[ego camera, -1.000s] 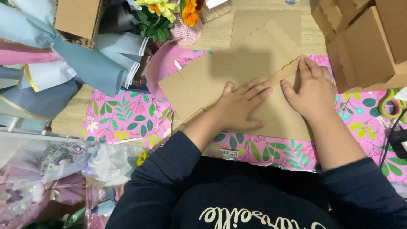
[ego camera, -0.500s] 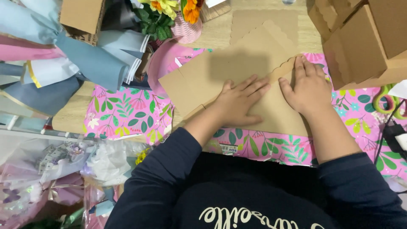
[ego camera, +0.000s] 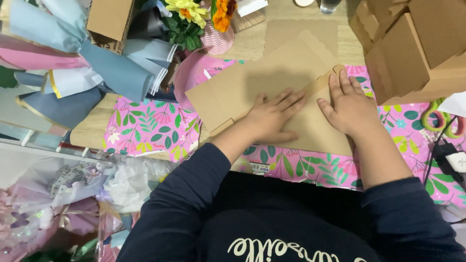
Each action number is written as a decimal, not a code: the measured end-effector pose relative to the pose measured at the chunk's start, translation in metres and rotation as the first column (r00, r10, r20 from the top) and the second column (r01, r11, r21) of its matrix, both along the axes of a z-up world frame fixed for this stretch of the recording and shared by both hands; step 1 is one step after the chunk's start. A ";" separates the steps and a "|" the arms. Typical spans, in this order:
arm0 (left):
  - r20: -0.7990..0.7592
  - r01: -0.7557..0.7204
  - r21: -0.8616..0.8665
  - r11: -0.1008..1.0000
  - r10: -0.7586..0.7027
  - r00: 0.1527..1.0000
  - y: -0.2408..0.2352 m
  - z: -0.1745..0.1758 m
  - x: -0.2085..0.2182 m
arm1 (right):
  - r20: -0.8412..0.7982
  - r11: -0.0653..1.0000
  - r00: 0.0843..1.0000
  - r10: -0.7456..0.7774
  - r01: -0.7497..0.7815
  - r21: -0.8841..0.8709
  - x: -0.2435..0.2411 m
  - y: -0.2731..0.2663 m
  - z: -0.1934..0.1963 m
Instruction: The person assembles a flat cardboard box by folding its flaps and tucking the tabs into slots. They then pick up a completed box and place it on a stack before returning to assemble another flat box.
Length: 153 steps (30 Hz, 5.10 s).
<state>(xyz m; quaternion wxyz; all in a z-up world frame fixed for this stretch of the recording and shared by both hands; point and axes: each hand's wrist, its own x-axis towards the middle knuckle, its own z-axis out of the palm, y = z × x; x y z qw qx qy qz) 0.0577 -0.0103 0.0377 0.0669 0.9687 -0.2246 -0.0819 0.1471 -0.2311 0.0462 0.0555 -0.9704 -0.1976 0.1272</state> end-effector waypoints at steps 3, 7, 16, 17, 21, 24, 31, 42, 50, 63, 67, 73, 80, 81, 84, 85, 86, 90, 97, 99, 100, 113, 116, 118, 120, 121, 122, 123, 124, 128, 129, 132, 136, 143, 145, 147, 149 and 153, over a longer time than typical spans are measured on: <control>0.100 -0.002 -0.024 1.000 0.004 0.995 0.003 -0.012 0.000 | -0.015 0.999 0.999 0.031 -0.031 0.043 0.003 -0.003 -0.005; 0.089 0.000 -0.059 0.998 0.005 0.996 0.005 -0.016 0.002 | 0.127 0.998 0.990 0.057 -0.055 -0.015 -0.002 -0.001 -0.012; 0.228 -0.043 -0.080 0.996 0.061 0.972 0.004 -0.038 0.003 | 0.249 0.994 0.962 0.107 -0.095 -0.061 0.002 -0.006 -0.027; 0.323 -0.094 -0.070 0.993 0.111 0.940 0.005 -0.045 0.003 | 0.225 0.991 0.969 0.098 -0.076 -0.107 0.002 -0.005 -0.026; 0.696 -0.082 -0.091 0.992 0.122 0.708 0.013 -0.056 -0.019 | 0.254 0.993 0.961 0.109 -0.092 -0.078 0.000 -0.010 -0.025; 0.697 -0.126 -0.147 0.981 0.193 0.691 0.030 -0.034 -0.062 | 0.233 0.993 0.966 0.111 -0.100 -0.060 0.001 -0.011 -0.021; 0.548 -0.494 -0.378 0.783 0.619 0.562 0.082 -0.020 -0.155 | 0.174 0.997 0.984 0.034 -0.045 0.059 -0.003 -0.001 -0.006; 0.451 -0.280 -0.485 0.828 0.511 0.731 0.047 -0.014 -0.158 | 0.121 1.000 0.993 0.013 -0.015 0.019 -0.039 0.011 0.011; 0.275 0.169 -0.429 0.887 -0.049 0.960 0.005 -0.025 -0.168 | 0.440 0.880 0.892 -0.108 -0.120 0.460 -0.135 -0.016 -0.031; -0.080 -0.770 -0.490 0.407 0.859 0.505 0.103 -0.018 -0.121 | 0.468 0.898 0.881 -0.066 -0.152 0.413 -0.187 -0.020 -0.059; -0.111 -0.724 -0.552 0.415 0.823 0.557 0.090 -0.021 -0.116 | 0.487 0.860 0.870 -0.076 -0.190 0.474 -0.190 -0.007 -0.056; -0.159 -0.598 -0.714 0.364 0.748 0.644 0.019 -0.002 -0.148 | 0.473 0.868 0.857 -0.206 -0.063 0.492 -0.173 -0.023 -0.045; -0.174 -0.302 -0.849 0.434 0.310 0.935 -0.038 -0.003 -0.189 | 0.570 0.895 0.785 -0.242 -0.047 0.445 -0.139 -0.063 -0.043; -0.176 -0.304 -0.849 0.433 0.312 0.934 -0.038 -0.002 -0.187 | 0.569 0.895 0.787 -0.240 -0.048 0.444 -0.142 -0.060 -0.031; -0.235 -0.252 -0.824 0.507 0.098 0.967 -0.039 -0.001 -0.180 | 0.568 0.801 0.775 -0.276 -0.142 0.582 -0.153 -0.057 -0.018; -0.132 -0.135 -0.853 0.503 0.041 0.990 -0.040 -0.001 -0.179 | 0.710 0.756 0.665 -0.233 -0.335 0.562 -0.156 -0.061 -0.029; -0.027 -0.015 -0.870 0.493 -0.017 0.999 -0.040 -0.002 -0.176 | 0.826 0.696 0.524 -0.207 -0.515 0.501 -0.160 -0.064 -0.040; 0.000 0.042 -0.874 0.484 -0.085 0.996 -0.042 -0.003 -0.173 | 0.687 0.808 0.723 0.070 -0.445 0.386 -0.180 -0.061 -0.067; -0.086 0.003 -0.862 0.507 -0.152 0.985 -0.025 0.002 -0.167 | 0.775 0.730 0.599 0.201 -0.619 0.290 -0.179 -0.058 -0.042; -0.135 -0.080 -0.872 0.483 -0.080 0.988 -0.014 0.002 -0.162 | 0.760 0.722 0.623 0.183 -0.610 0.326 -0.178 -0.065 -0.041; -0.030 -0.065 -0.830 0.554 0.071 0.997 -0.006 0.000 -0.158 | 0.749 0.701 0.638 0.181 -0.618 0.357 -0.178 -0.067 -0.037; -0.223 -0.220 -0.972 -0.089 0.656 0.721 0.067 -0.044 -0.116 | 0.370 0.245 0.914 -0.169 -0.324 0.914 -0.183 -0.102 -0.077; -0.351 -0.197 -0.931 -0.309 0.598 0.721 0.078 -0.037 -0.115 | 0.341 0.224 0.937 -0.076 -0.317 0.922 -0.175 -0.106 -0.076; -0.356 -0.159 -0.924 -0.347 0.636 0.684 0.084 -0.046 -0.115 | 0.330 0.219 0.943 -0.051 -0.312 0.925 -0.168 -0.104 -0.065; -0.358 -0.117 -0.919 -0.377 0.672 0.648 0.090 -0.052 -0.117 | 0.323 0.210 0.946 -0.031 -0.310 0.927 -0.161 -0.100 -0.054; -0.355 -0.111 -0.917 -0.383 0.660 0.662 0.092 -0.053 -0.119 | 0.375 0.272 0.927 0.012 -0.364 0.891 -0.157 -0.099 -0.050; -0.353 -0.105 -0.915 -0.389 0.648 0.675 0.094 -0.055 -0.120 | 0.422 0.331 0.905 0.059 -0.417 0.847 -0.153 -0.097 -0.045; -0.351 -0.104 -0.916 -0.387 0.649 0.675 0.095 -0.056 -0.120 | 0.423 0.330 0.904 0.059 -0.418 0.847 -0.150 -0.097 -0.046; -0.441 -0.135 -0.873 -0.470 0.639 0.630 0.095 -0.058 -0.120 | 0.414 0.396 0.907 0.080 -0.411 0.821 -0.147 -0.097 -0.047; -0.552 -0.207 -0.821 -0.532 0.646 0.527 0.104 -0.059 -0.123 | 0.371 0.303 0.898 0.238 -0.432 0.849 -0.144 -0.086 -0.049; -0.552 -0.208 -0.821 -0.532 0.646 0.527 0.103 -0.050 -0.122 | 0.371 0.303 0.898 0.238 -0.432 0.850 -0.146 -0.084 -0.051; -0.620 -0.359 -0.784 -0.507 0.670 0.408 0.105 -0.041 -0.120 | 0.324 0.176 0.907 0.268 -0.377 0.909 -0.149 -0.081 -0.059; -0.384 -0.342 -0.905 -0.254 0.835 0.395 0.101 -0.054 -0.115 | 0.330 0.028 0.935 0.128 -0.336 0.941 -0.146 -0.085 -0.078; -0.560 -0.368 -0.826 -0.427 0.698 0.446 0.088 -0.029 -0.120 | 0.232 0.001 0.971 0.059 -0.233 0.973 -0.141 -0.085 -0.077; -0.478 -0.381 -0.864 -0.330 0.775 0.413 0.085 -0.012 -0.134 | 0.236 0.167 0.969 0.080 -0.246 0.955 -0.143 -0.078 -0.053; -0.386 -0.398 -0.889 -0.228 0.841 0.379 0.083 -0.006 -0.145 | 0.234 0.326 0.967 0.103 -0.255 0.910 -0.142 -0.073 -0.041; -0.227 -0.325 -0.943 -0.079 0.863 0.451 0.083 -0.011 -0.155 | 0.395 0.572 0.918 0.034 -0.342 0.746 -0.138 -0.067 -0.041; -0.158 -0.369 -0.929 0.030 0.869 0.469 0.084 -0.002 -0.171 | 0.460 0.685 0.879 0.128 -0.414 0.600 -0.128 -0.062 -0.031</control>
